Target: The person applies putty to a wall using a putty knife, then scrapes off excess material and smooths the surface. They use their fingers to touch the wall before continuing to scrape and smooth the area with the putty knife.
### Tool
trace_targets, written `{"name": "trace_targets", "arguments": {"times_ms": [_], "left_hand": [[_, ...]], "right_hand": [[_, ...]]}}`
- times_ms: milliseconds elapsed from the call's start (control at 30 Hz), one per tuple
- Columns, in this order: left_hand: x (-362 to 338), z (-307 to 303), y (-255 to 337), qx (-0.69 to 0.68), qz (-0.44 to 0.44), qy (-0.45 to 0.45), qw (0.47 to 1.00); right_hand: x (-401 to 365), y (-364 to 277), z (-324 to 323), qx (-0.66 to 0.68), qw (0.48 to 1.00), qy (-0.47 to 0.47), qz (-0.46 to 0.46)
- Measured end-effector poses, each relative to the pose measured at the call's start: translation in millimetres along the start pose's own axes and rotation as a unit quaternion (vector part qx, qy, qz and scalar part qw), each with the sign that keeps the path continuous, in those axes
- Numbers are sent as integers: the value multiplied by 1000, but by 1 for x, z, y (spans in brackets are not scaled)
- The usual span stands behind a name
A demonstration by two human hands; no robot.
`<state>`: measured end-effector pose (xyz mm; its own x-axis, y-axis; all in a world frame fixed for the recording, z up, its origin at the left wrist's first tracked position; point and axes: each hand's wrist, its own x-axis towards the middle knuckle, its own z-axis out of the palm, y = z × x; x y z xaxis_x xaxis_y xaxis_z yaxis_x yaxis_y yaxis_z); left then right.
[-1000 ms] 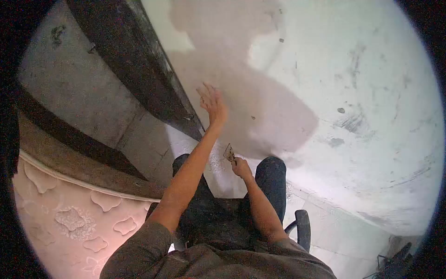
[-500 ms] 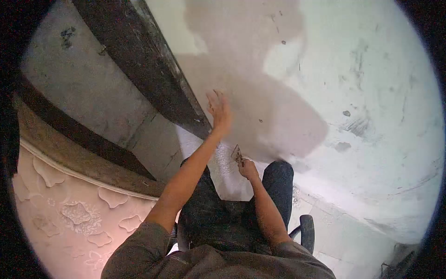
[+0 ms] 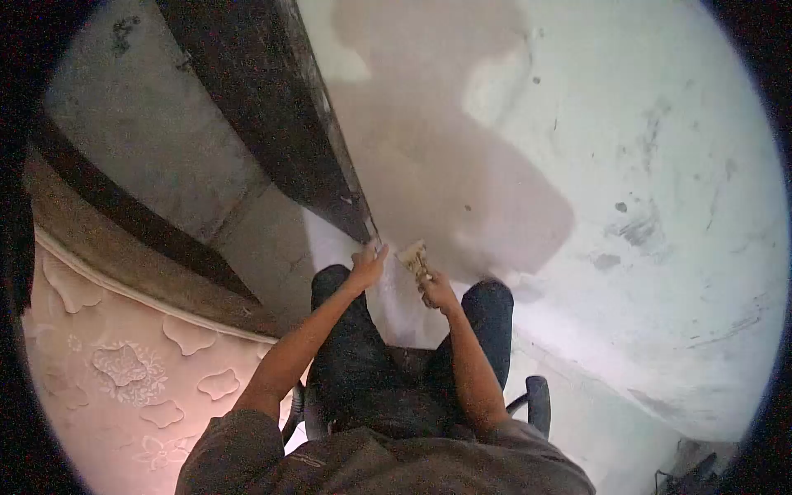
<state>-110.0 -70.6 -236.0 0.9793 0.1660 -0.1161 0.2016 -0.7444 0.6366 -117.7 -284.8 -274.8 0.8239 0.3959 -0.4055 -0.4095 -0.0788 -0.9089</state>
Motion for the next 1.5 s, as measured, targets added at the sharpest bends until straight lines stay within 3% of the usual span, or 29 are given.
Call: {"name": "trace_targets", "arguments": {"times_ms": [33,67,100,133,167,200,233,300,367,433,467,600,767,867,933,1033,1067,1133,1167,1200,1233,1300,1367,1400,1467,1500], "left_hand": [[-3,6,-15,-2,-6,-11,1000],[0,16,-36,-49,59,10,997],[-1,27,-49,-98,120,27,988],[-17,18,-30,-104,111,9,988],[-34,-14,13,-304,-19,-44,951],[-41,-31,38,-481,-152,-90,859],[-40,-29,38,-480,-157,-101,857],[-37,-27,36,-439,-18,-50,897],[-31,-29,35,-464,-40,-40,884],[-29,-39,31,-469,-55,-40,880],[-22,-31,18,-517,-29,-43,854],[-22,-43,20,-490,-72,-1,869],[-34,-52,37,-463,-40,-47,884],[-35,-44,39,-474,-12,-106,874],[-38,-46,48,-464,-1,-128,876],[-41,-44,48,-427,25,-177,886],[-38,-43,45,-398,45,-202,894],[-65,-58,72,-435,47,-137,888],[-55,-48,60,-434,39,-187,880],[-58,-53,66,-427,17,-194,883],[-59,-51,68,-459,-7,-171,872],[-52,-43,64,-482,-1,-194,854],[-52,-43,66,-494,0,-205,845],[-52,-40,63,-469,10,-230,853],[-54,-39,64,-441,29,-258,859],[-57,-37,69,-445,23,-267,855]], "right_hand": [[-5,-6,2,68,997,-34,4],[-13,-19,4,139,988,-63,10],[-19,-31,8,138,987,-76,13],[-26,-39,12,137,986,-88,19],[-31,-42,15,152,984,-90,19],[-35,-45,19,167,981,-94,16],[-39,-51,22,172,981,-85,23],[-45,-58,26,222,968,-117,0],[-46,-56,30,268,958,-100,0],[-49,-59,32,225,967,-105,-63],[-49,-58,31,227,966,-104,-62],[-40,-51,25,125,983,-126,-38],[-43,-54,28,78,990,-115,-30],[-43,-58,23,23,993,-87,-72],[-37,-56,16,-167,949,-3,-269],[-47,-72,9,-227,937,-41,-262],[-56,-82,14,-174,956,-54,-231],[-58,-81,7,-180,930,-123,-296],[-60,-83,0,-268,910,-128,-291],[-69,-91,1,-252,932,-126,-230],[-86,-114,-13,-269,929,-95,-234],[-126,-175,-14,-397,880,-34,-257],[-169,-226,-26,-359,866,127,-325],[-192,-245,-38,-364,822,203,-388],[-233,-280,-48,-300,705,398,-504],[-242,-290,-61,-349,534,518,-570]]}}
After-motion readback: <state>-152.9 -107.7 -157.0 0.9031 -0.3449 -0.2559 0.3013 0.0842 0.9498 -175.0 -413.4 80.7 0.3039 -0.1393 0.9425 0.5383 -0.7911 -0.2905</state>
